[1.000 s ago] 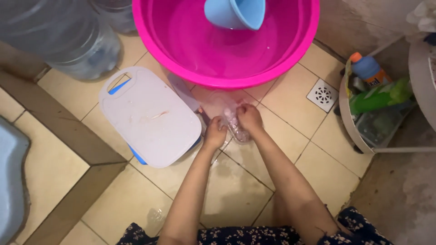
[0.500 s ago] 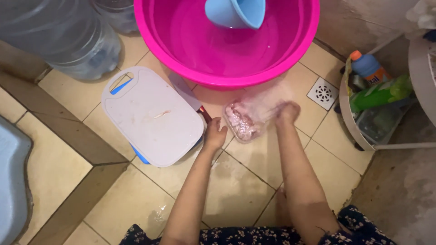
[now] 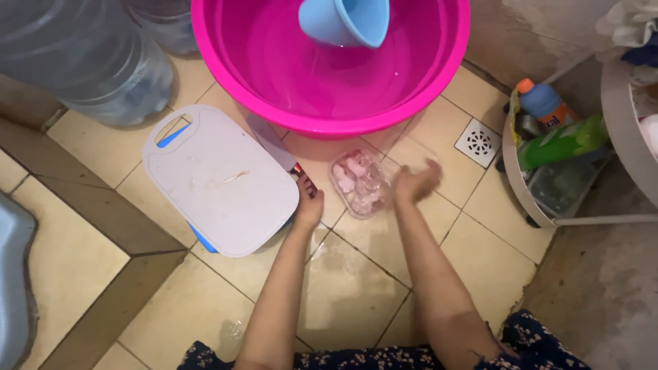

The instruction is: Preparing and cleaning raw chicken pieces on a cutting board using a knife and water.

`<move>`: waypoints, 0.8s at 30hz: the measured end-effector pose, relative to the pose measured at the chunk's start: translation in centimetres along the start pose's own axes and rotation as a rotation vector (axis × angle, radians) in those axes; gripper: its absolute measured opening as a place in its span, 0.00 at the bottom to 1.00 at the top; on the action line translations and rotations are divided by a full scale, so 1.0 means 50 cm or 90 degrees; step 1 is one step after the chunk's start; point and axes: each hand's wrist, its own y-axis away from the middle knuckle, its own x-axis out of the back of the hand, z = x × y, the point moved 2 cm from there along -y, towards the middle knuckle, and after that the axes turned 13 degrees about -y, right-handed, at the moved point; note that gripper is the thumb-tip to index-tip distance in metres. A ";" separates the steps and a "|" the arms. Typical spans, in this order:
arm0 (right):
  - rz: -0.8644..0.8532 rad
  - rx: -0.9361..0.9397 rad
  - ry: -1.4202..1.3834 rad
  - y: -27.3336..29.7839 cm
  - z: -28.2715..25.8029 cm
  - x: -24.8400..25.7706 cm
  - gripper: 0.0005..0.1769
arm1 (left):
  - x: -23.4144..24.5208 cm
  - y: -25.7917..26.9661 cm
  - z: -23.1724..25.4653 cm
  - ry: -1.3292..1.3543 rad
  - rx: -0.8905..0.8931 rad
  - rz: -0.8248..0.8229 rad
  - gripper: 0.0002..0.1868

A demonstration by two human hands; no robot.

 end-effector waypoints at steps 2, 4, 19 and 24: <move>-0.141 0.183 -0.084 0.052 -0.060 -0.028 0.21 | 0.000 -0.022 -0.032 0.036 0.004 0.011 0.39; -0.287 0.365 -0.169 0.115 -0.136 -0.049 0.11 | 0.005 -0.030 -0.063 0.072 0.012 0.025 0.39; -0.828 0.227 0.127 0.312 -0.097 -0.258 0.21 | 0.128 0.086 0.167 -0.351 -0.035 -0.096 0.38; -0.776 0.117 0.139 0.225 -0.198 -0.164 0.15 | -0.024 0.031 0.012 -0.111 0.086 0.012 0.41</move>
